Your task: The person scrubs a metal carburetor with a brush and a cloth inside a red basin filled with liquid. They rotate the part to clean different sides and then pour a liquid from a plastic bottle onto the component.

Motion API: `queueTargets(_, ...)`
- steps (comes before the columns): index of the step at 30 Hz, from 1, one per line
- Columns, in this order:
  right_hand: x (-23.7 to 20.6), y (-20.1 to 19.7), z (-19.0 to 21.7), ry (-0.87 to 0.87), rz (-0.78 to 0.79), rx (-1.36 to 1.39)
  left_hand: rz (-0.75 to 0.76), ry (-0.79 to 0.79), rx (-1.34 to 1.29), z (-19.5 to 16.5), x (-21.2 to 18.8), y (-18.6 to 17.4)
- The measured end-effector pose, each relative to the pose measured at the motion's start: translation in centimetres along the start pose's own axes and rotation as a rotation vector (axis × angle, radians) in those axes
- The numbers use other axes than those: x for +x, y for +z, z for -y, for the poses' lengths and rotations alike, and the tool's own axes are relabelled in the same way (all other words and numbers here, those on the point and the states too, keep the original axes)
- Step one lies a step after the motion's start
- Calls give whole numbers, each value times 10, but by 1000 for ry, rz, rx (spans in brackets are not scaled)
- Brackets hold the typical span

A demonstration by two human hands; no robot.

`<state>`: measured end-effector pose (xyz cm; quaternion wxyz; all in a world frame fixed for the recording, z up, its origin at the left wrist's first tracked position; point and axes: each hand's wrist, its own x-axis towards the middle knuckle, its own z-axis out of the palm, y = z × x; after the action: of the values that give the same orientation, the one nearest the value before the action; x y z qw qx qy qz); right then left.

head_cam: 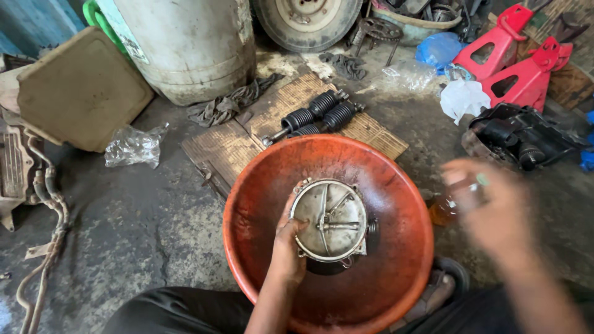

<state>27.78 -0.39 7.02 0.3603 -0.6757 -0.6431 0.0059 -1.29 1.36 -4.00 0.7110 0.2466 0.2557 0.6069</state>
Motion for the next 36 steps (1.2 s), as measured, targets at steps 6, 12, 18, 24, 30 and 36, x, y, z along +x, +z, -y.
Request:
queueTargets(6, 48, -32, -122, 218, 111, 0, -81, -13, -48, 3, 5, -9)
queueTargets(12, 28, 12, -157, 1134, 1252, 211, -170, 56, -143, 10, 12, -38)
queueTargets(18, -18, 89, -78, 92, 1085, 184, -334, 119, -133, 2, 29, -86)
queueTargets(24, -56, 183, -52, -507, 910, -384, -465, 71, -145, -9, 34, -96)
queueTargets(30, -63, 198, -58, -541, 995, -326, -404, 144, -99, -16, 32, -78)
queueTargets(36, -42, 198, -49, -332, 810, -340, -219, 413, 411, -7, 22, -48)
